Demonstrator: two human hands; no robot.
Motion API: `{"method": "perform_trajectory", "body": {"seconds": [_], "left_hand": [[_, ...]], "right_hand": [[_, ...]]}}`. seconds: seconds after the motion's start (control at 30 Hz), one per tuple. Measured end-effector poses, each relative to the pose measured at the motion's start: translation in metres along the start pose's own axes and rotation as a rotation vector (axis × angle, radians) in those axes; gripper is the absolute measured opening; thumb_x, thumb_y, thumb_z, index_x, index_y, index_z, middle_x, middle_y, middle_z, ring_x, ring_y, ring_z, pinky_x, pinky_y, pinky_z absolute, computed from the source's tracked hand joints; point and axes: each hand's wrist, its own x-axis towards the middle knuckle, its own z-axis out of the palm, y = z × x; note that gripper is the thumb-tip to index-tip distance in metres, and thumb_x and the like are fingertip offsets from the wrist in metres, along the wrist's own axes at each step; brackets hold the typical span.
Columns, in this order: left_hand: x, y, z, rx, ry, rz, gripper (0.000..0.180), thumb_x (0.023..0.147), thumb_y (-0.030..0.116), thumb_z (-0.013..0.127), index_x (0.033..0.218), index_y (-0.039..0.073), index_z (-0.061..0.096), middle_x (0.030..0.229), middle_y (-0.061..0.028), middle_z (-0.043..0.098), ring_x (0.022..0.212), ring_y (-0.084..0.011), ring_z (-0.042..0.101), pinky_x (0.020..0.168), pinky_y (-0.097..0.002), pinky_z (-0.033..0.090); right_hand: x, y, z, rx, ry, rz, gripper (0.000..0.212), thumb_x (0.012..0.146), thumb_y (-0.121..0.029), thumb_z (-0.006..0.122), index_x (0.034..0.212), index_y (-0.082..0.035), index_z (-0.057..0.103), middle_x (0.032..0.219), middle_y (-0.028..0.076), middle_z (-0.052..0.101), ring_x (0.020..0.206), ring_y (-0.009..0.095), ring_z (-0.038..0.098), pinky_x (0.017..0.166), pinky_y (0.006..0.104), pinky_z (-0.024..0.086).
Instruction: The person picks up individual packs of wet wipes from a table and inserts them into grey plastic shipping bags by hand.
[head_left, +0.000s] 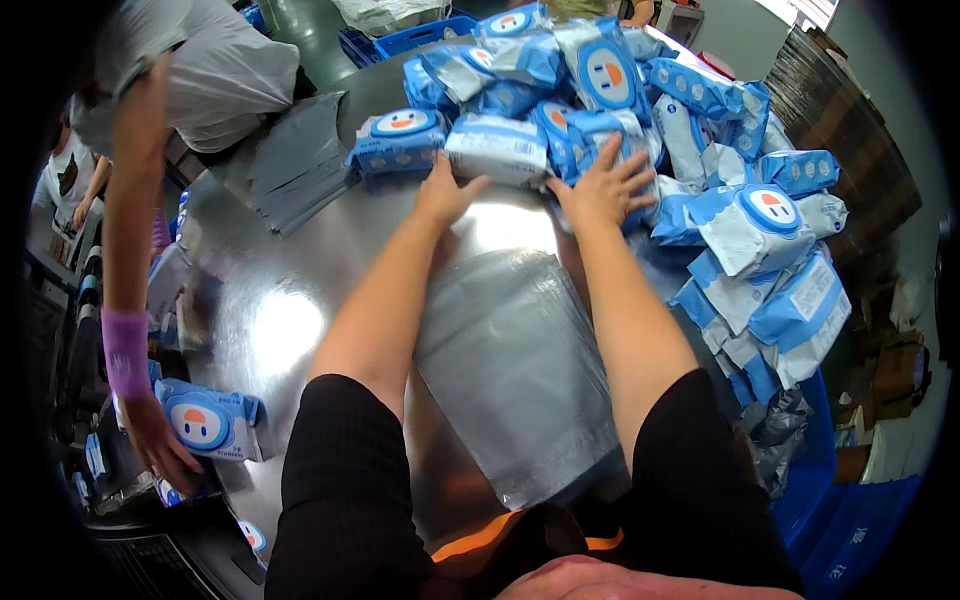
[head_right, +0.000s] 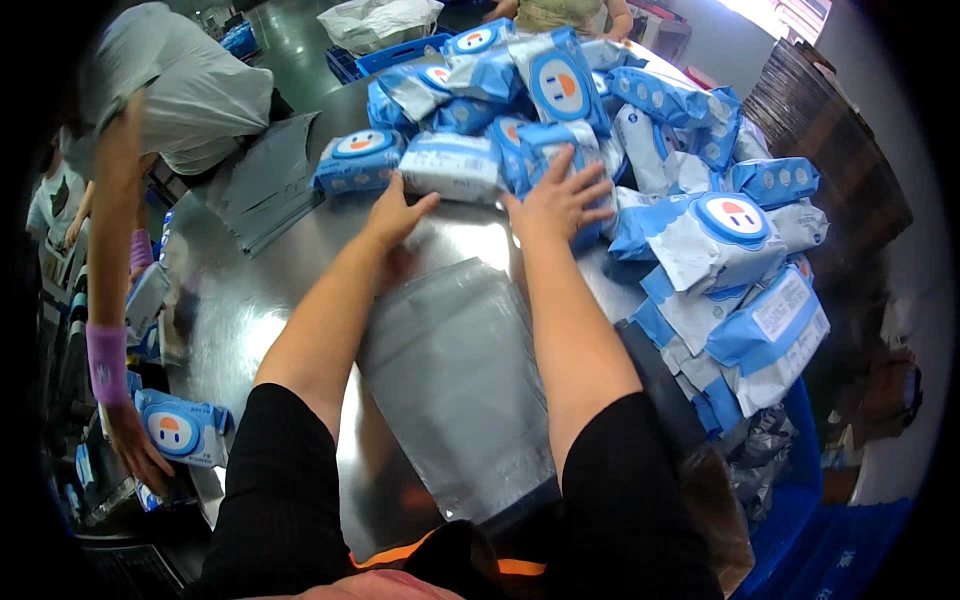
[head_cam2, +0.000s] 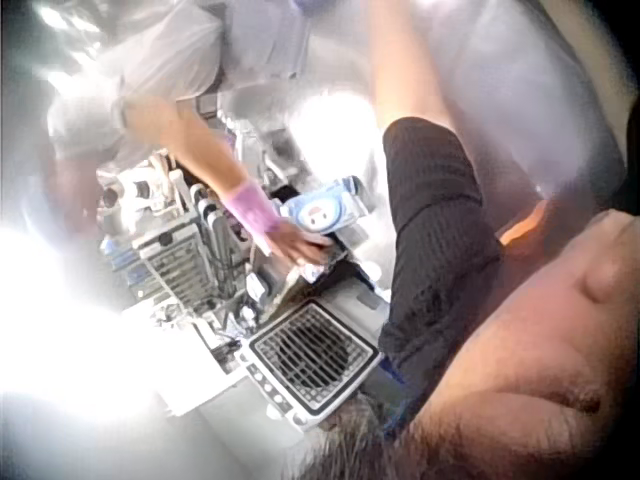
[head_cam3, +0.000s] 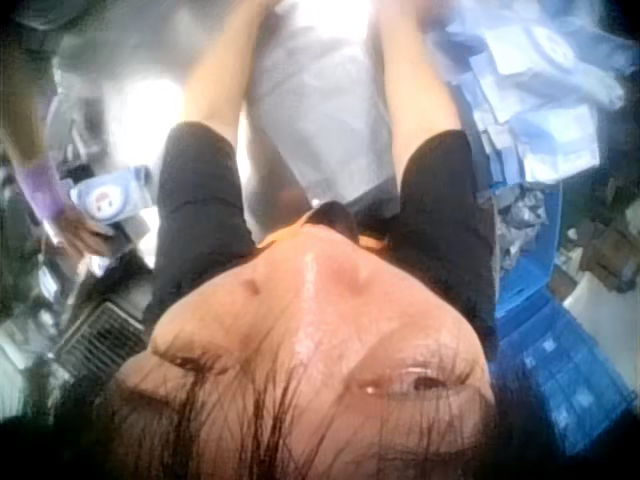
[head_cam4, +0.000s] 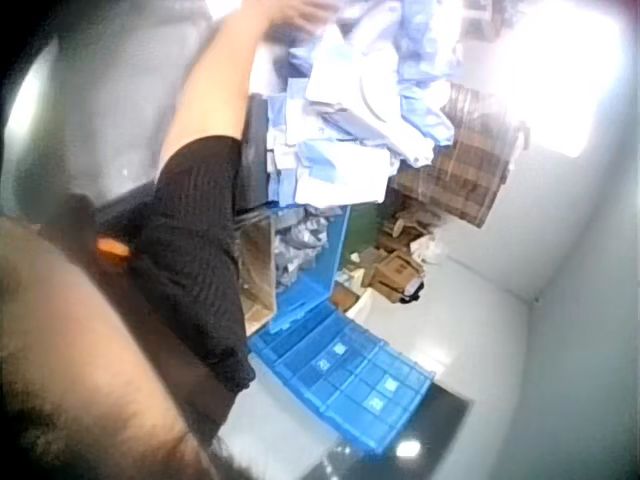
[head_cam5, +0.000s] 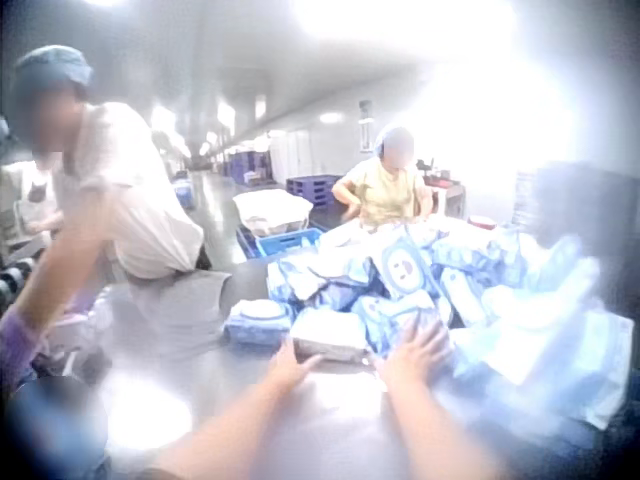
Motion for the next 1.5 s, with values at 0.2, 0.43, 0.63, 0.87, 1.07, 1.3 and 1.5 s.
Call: {"method": "perform_trajectory", "body": {"seconds": [0.2,0.43,0.63,0.87,1.07,1.3,1.5], "left_hand": [[0.021,-0.039,0.012,0.107,-0.177,0.153,0.092,0.091,0.056,0.056,0.157,0.003,0.021,0.16,-0.0254,0.027,0.153,-0.0362,0.014,0.123,-0.0453,0.005],[-0.023,-0.04,0.002,-0.115,-0.292,0.035,0.084,0.09,0.047,0.063,0.153,0.001,0.032,0.157,-0.0234,0.034,0.147,-0.0357,0.03,0.119,-0.0434,0.026],[-0.24,-0.006,-0.056,0.105,0.319,0.33,0.053,0.084,0.022,0.07,0.131,0.001,0.055,0.128,-0.0223,0.057,0.119,-0.0391,0.054,0.103,-0.0451,0.043],[-0.385,0.007,-0.02,0.391,0.009,0.262,0.08,0.088,0.043,0.066,0.147,-0.003,0.037,0.151,-0.029,0.037,0.143,-0.0432,0.032,0.118,-0.0568,0.021],[-0.4,0.014,-0.002,0.388,-0.071,0.297,0.085,0.089,0.051,0.062,0.151,-0.001,0.035,0.155,-0.0315,0.029,0.146,-0.0451,0.027,0.119,-0.0596,0.017],[-0.427,-0.022,-0.058,-0.012,0.158,0.502,0.072,0.082,0.033,0.078,0.144,0.012,0.048,0.149,-0.0241,0.042,0.136,-0.043,0.041,0.112,-0.0551,0.035],[-0.382,-0.146,-0.279,0.765,0.722,-0.035,0.067,0.085,0.044,0.068,0.141,0.011,0.053,0.15,-0.0168,0.045,0.142,-0.0355,0.036,0.115,-0.0578,0.025]], "right_hand": [[0.085,-0.011,0.022,-0.078,-0.038,0.023,0.118,0.078,-0.05,0.079,0.16,-0.016,0.003,0.16,0.033,0.004,0.145,0.058,0.012,0.109,0.0758,0.019],[0.046,-0.031,-0.045,-0.049,-0.167,-0.058,0.102,0.082,-0.045,0.074,0.159,-0.012,0.016,0.161,0.027,0.016,0.147,0.047,0.023,0.112,0.0637,0.029],[-0.14,0.06,-0.138,0.176,-0.423,-0.458,0.073,0.085,-0.048,0.07,0.139,-0.001,0.053,0.137,0.024,0.054,0.131,0.036,0.05,0.106,0.0415,0.043],[-0.261,0.112,-0.116,0.179,-0.359,-0.413,0.068,0.085,-0.043,0.072,0.133,0.002,0.055,0.115,0.021,0.055,0.11,0.038,0.054,0.095,0.0462,0.047],[-0.284,0.117,-0.137,0.069,-0.096,-0.549,0.079,0.085,-0.034,0.073,0.149,-0.003,0.039,0.144,0.025,0.044,0.134,0.042,0.042,0.11,0.0527,0.036],[-0.295,0.13,-0.108,-0.1,-0.367,-0.628,0.067,0.098,-0.045,0.055,0.153,-0.012,0.037,0.16,0.02,0.028,0.148,0.042,0.023,0.119,0.0596,0.014],[-0.299,0.138,-0.102,-0.041,-0.368,-0.607,0.068,0.098,-0.047,0.053,0.153,-0.012,0.037,0.16,0.019,0.028,0.149,0.041,0.02,0.119,0.0605,0.012]]}}
